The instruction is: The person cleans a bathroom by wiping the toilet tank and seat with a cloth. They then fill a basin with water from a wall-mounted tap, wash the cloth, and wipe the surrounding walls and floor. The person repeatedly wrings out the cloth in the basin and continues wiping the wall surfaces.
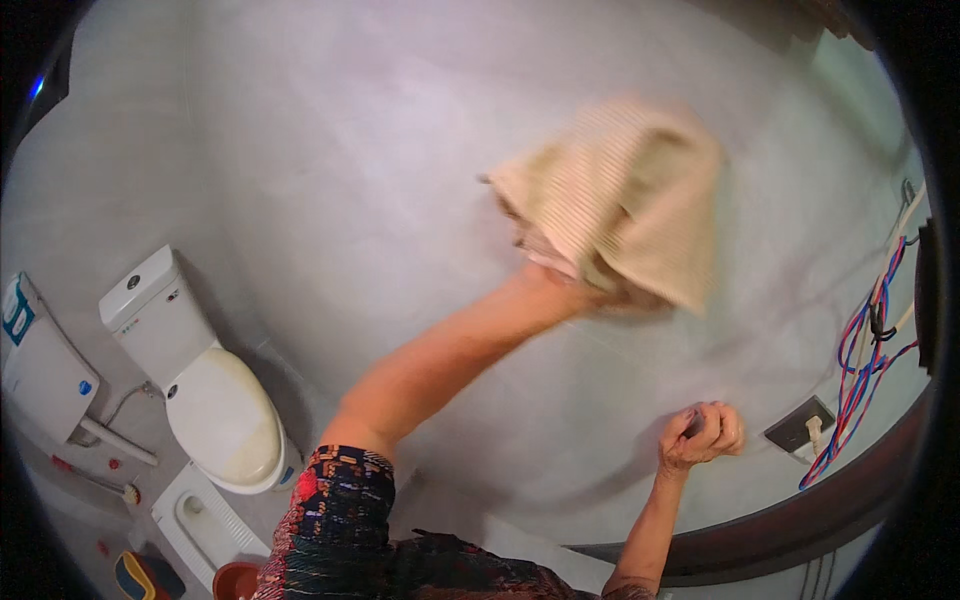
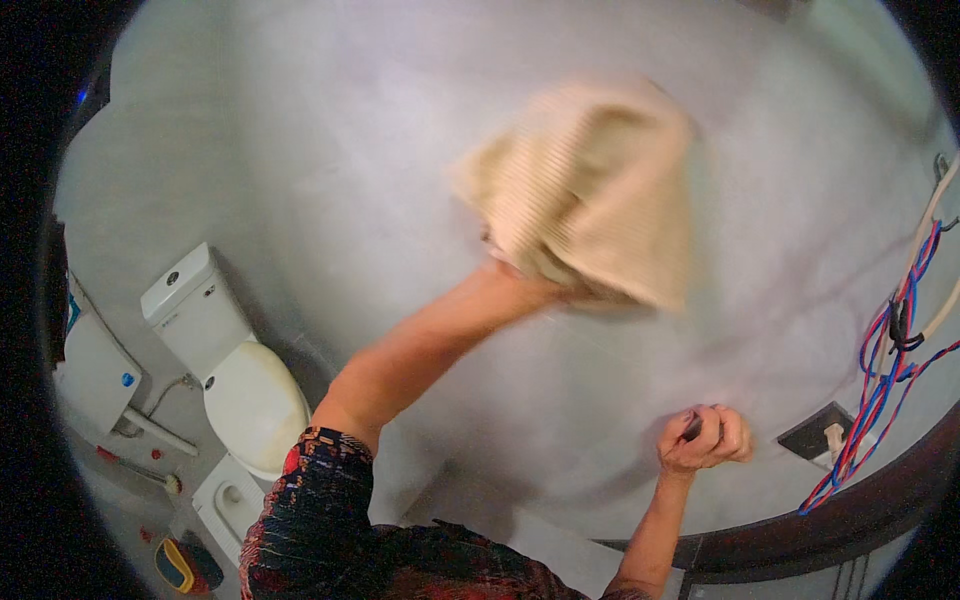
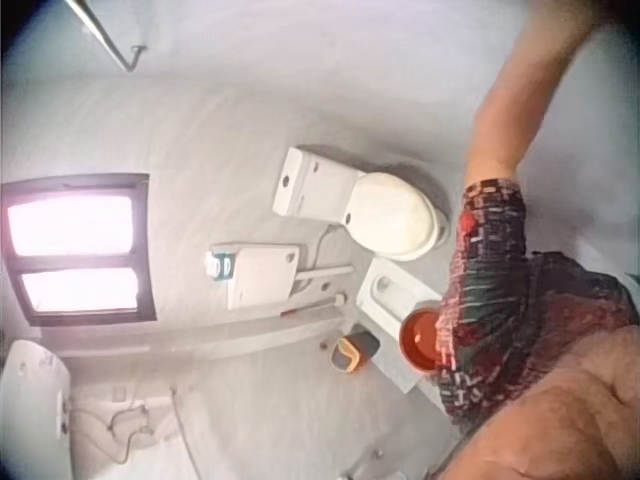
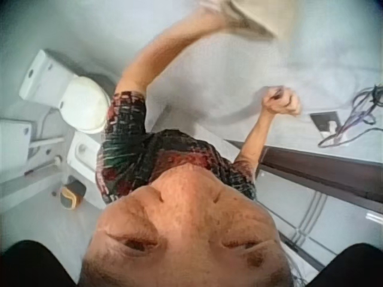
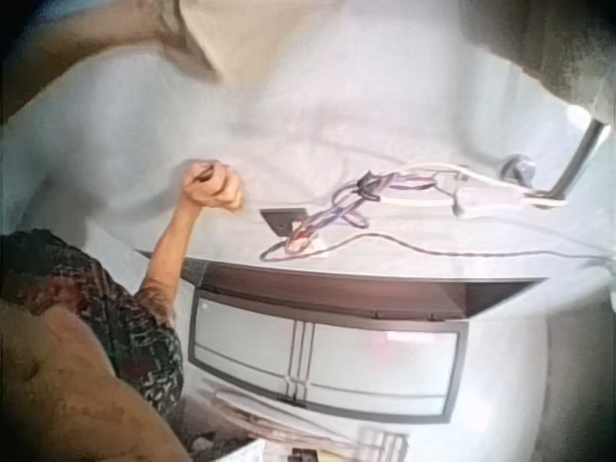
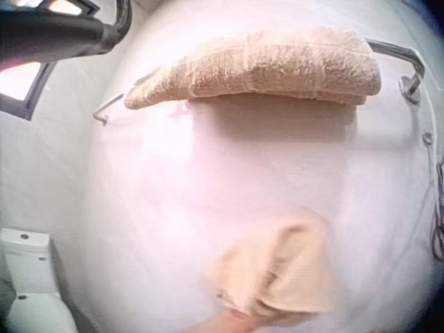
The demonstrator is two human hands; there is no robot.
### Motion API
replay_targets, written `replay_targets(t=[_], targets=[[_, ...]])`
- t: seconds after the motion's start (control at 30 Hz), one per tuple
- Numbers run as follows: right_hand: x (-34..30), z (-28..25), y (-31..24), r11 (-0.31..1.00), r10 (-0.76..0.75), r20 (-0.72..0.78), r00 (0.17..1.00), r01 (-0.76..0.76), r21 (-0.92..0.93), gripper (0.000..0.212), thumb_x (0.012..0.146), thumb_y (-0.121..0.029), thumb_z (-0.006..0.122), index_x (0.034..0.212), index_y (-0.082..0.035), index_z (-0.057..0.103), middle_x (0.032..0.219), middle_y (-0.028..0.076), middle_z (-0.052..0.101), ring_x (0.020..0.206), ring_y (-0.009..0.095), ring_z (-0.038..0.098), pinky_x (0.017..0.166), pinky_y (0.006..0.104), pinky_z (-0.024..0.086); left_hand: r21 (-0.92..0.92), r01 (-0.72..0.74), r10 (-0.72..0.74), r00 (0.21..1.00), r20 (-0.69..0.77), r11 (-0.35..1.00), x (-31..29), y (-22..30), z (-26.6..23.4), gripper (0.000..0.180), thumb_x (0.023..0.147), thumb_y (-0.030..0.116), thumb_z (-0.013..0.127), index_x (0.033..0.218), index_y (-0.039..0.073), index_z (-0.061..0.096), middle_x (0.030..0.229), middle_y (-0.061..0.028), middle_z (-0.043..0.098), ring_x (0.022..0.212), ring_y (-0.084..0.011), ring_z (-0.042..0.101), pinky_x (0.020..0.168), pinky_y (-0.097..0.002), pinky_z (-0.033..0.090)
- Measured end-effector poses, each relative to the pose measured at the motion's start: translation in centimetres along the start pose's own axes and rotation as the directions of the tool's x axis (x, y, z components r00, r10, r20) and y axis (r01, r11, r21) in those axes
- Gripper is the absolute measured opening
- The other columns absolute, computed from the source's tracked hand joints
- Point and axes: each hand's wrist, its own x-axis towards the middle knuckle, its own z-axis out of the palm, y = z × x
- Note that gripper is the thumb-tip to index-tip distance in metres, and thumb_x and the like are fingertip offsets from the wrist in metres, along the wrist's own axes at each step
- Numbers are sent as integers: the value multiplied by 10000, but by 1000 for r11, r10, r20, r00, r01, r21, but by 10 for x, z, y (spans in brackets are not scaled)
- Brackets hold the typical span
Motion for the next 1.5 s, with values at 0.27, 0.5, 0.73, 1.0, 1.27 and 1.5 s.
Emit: replay_targets(t=[0.27, 0.5, 0.73, 1.0, 1.27, 1.5], targets=[[1, -2, 4, 1000, 6, 18, 1000, -7, 27, 144, 760, -130, 524, 899, -94, 524, 967, 63, 482, 936, 249, 439, 836, 390, 308, 4, 489, -489, 872, 4, 872, 15, -51, -87, 496, 867, 381, 509, 1278, 111, 448, 1313, -85, 438, 1215, -233, 397, 993, -332, 348], [2, 4, -5, 999, 26, -23, 999, -25, 46, 156, 758, -117, 519, 912, -93, 533, 988, 69, 492, 941, 259, 443, 843, 393, 309, 3, 220, -218, 968, -128, 975, -44, -10, 4, 617, 786, 452, 583, 1293, 142, 418, 1323, -92, 418, 1222, -277, 390, 1027, -401, 314], [1, -4, 3, 1000, -14, 35, 999, 15, -27, 156, 781, -140, 503, 936, -128, 514, 965, 40, 484, 918, 237, 449, 826, 396, 300, -130, -29, 14, 993, -116, 991, -85, -2, 23, 773, 687, 477, 690, 1325, 168, 381, 1338, -69, 397, 1235, -278, 372, 1035, -423, 293], [-3, -1, 2, 998, -35, 22, 999, 36, -50, 165, 817, -184, 489, 966, -116, 508, 1005, 57, 482, 937, 233, 445, 821, 385, 298, 50, 382, -374, 920, -120, 923, -55, -106, -51, 824, 701, 434, 708, 1363, 147, 309, 1377, -66, 335, 1283, -256, 301, 1082, -380, 233], [-6, 3, 5, 997, -34, -11, 999, 33, -71, 173, 832, -207, 493, 982, -120, 509, 1000, 49, 484, 937, 228, 442, 801, 372, 291, -169, 657, -666, 652, -363, 735, -24, -144, -120, 495, 904, 413, 386, 1126, -13, 502, 1113, -188, 545, 1040, -347, 500, 903, -384, 367], [0, 3, -5, 1000, -15, -11, 1000, 15, 2, 193, 775, -187, 526, 958, -126, 519, 997, 29, 471, 936, 231, 439, 805, 381, 299, -586, 357, -456, 889, -24, 727, -119, -39, 0, 363, 819, 246, 591, 1125, 73, 501, 1103, -97, 546, 1012, -228, 518, 865, -372, 428]])
